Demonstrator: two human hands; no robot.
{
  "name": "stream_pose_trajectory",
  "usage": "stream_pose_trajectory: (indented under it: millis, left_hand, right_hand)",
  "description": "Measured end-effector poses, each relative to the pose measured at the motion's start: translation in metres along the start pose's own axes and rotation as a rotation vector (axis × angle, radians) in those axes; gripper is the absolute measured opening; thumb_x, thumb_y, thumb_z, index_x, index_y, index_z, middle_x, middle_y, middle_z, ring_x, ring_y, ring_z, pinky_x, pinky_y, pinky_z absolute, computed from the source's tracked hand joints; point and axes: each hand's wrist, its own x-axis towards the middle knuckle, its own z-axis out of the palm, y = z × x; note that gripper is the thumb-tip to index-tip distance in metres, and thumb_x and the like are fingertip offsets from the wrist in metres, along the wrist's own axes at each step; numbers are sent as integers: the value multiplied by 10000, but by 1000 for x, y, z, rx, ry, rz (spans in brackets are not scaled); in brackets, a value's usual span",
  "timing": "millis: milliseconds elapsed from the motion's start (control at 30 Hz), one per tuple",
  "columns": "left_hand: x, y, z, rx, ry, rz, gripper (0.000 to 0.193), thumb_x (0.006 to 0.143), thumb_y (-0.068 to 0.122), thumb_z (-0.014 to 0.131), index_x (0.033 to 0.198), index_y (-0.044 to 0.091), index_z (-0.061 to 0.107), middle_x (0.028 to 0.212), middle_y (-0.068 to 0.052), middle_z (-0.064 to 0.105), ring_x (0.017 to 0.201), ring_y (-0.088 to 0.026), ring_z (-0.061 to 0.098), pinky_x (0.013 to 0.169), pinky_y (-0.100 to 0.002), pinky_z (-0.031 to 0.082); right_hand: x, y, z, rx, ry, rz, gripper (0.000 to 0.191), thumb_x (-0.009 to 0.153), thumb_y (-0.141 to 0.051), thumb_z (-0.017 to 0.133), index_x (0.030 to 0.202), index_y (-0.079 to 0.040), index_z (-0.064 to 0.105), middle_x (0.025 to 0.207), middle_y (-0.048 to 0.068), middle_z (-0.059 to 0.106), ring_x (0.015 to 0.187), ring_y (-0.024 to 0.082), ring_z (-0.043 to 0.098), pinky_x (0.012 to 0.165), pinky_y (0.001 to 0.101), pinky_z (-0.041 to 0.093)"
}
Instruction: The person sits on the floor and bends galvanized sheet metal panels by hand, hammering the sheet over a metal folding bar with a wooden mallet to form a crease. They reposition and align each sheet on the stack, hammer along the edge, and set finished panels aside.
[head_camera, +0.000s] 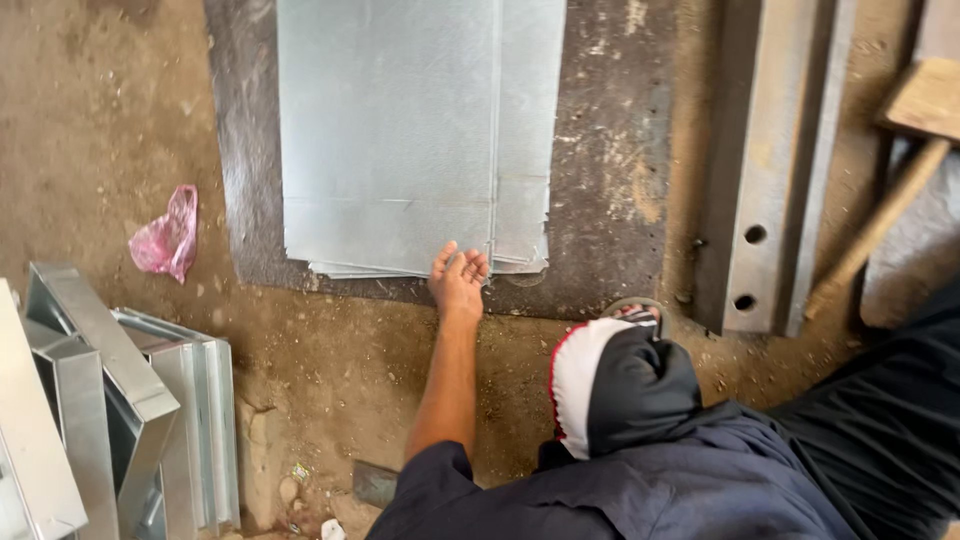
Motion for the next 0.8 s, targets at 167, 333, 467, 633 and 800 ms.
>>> stream_pose_trajectory:
  millis: [167,333,467,633,800]
  left_hand:
    - [0,-5,-28,-53,178,43,454,938,24,613,1374,45,487,987,-127,649,859,-232,662,776,-399,570]
    - [10,2,-56,-62,225,-21,572,945,29,602,1479,51,396,1080,-143,619,916,-239,631,860,-412,543]
    - [15,5,-53,-117,184,-129,654,940,46,595,1528,31,308,1208,-241,581,1061,-316,649,1020,-461,542]
    - [17,19,-40,-255,282,-279,545,973,105,588,1468,58,365,1181,-231,544,1107,-322,574,1010,-464,523]
    - [15,67,-25,-274,177,-166,327,1005,263,663,1162,-10,576,970,-135,609,843,-239,590,657,-358,510]
  right_hand:
    - [-9,-67,76,-75,-359,-56,153,1096,-88,613,1147,15,716,993,122,737,926,143,711,821,295,574]
    - [-28,-77,137,-5,-536,-9,167,1063,-82,619,1151,5,731,1017,113,741,936,140,713,826,278,575]
    - [-40,-71,148,10,-527,95,174,1080,-93,612,1138,13,737,1010,113,736,933,141,708,841,263,556]
    - [-48,-67,151,-13,-507,117,184,1081,-111,611,1125,11,741,1024,104,742,944,135,707,860,257,559]
    - [-41,-73,154,-142,-592,165,254,1033,-182,611,1139,-8,764,936,118,773,879,157,712,760,294,530]
